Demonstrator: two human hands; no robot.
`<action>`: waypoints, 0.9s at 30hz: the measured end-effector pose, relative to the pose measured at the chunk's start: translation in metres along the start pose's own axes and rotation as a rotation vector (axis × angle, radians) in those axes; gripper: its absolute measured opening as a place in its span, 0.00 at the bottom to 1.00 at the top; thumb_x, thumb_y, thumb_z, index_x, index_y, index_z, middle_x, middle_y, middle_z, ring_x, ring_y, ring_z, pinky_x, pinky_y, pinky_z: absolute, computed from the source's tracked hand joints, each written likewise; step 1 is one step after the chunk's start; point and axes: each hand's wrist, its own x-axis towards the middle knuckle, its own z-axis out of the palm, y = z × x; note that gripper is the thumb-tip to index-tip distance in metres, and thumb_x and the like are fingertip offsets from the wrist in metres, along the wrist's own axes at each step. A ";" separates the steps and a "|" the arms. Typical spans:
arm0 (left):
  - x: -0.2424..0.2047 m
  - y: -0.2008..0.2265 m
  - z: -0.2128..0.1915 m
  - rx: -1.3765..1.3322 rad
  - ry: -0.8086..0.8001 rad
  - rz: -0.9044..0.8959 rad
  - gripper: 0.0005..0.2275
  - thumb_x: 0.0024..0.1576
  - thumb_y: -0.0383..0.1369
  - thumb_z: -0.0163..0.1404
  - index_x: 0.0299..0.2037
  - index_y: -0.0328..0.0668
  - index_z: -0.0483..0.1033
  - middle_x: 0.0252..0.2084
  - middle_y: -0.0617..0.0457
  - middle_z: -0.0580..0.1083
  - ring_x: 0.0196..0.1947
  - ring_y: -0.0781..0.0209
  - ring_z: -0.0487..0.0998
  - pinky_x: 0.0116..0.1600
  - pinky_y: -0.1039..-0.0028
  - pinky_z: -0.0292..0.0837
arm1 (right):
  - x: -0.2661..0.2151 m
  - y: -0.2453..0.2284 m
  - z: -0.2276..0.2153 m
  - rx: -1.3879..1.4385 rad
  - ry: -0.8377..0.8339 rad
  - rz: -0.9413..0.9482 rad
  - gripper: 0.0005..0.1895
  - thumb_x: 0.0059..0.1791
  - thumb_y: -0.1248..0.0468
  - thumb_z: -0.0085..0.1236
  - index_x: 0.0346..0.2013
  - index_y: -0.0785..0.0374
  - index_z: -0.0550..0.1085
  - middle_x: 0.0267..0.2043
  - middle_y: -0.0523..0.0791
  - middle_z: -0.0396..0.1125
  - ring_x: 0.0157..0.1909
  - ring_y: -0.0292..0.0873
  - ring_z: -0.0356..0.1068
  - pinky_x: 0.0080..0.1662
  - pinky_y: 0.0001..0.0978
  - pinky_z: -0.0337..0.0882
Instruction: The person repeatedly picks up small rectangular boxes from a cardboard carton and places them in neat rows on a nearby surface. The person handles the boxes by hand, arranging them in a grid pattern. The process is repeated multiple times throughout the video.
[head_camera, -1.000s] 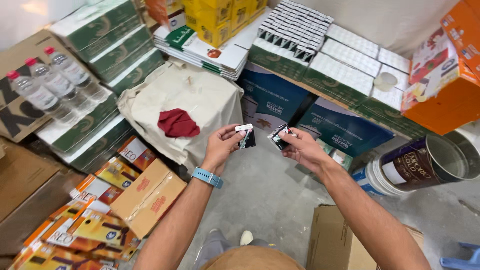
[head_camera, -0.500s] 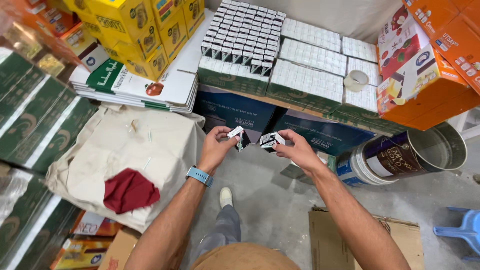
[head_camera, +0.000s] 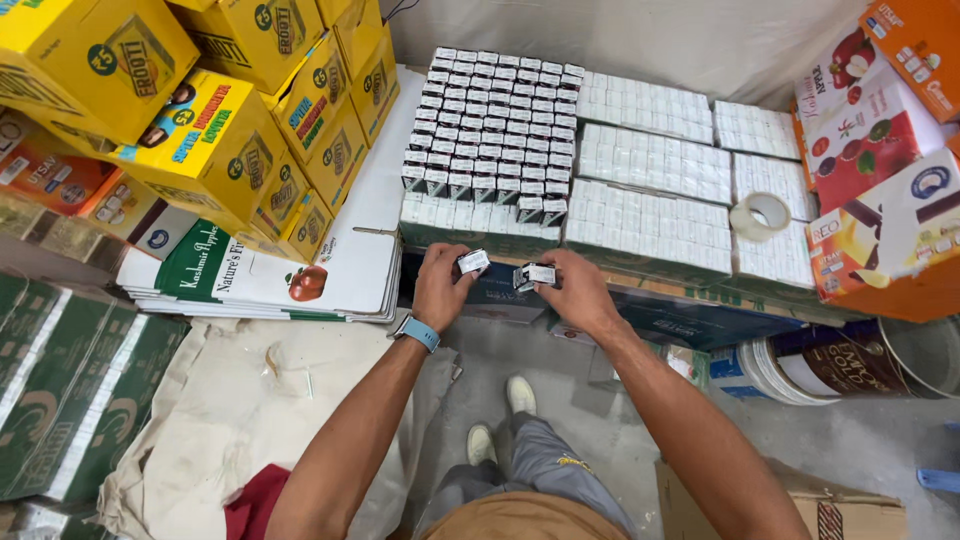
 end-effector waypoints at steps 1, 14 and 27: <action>0.015 -0.005 0.003 -0.001 0.000 -0.005 0.15 0.58 0.22 0.55 0.55 0.28 0.73 0.51 0.39 0.69 0.45 0.40 0.79 0.49 0.55 0.82 | 0.018 0.003 0.003 -0.001 -0.005 0.001 0.24 0.42 0.61 0.68 0.53 0.56 0.75 0.52 0.54 0.72 0.53 0.58 0.74 0.52 0.52 0.77; 0.153 -0.094 0.067 0.123 0.083 -0.024 0.17 0.53 0.19 0.55 0.53 0.34 0.74 0.50 0.44 0.66 0.45 0.35 0.79 0.47 0.52 0.83 | 0.193 0.041 0.046 -0.402 0.099 -0.351 0.20 0.42 0.57 0.68 0.47 0.53 0.75 0.67 0.47 0.55 0.71 0.59 0.54 0.62 0.64 0.59; 0.159 -0.095 0.103 -0.182 0.321 -0.284 0.18 0.54 0.25 0.58 0.54 0.30 0.73 0.47 0.37 0.73 0.50 0.37 0.79 0.47 0.60 0.83 | 0.210 0.072 0.048 -0.386 0.168 -0.590 0.17 0.49 0.53 0.61 0.47 0.52 0.67 0.69 0.50 0.54 0.76 0.59 0.48 0.64 0.75 0.43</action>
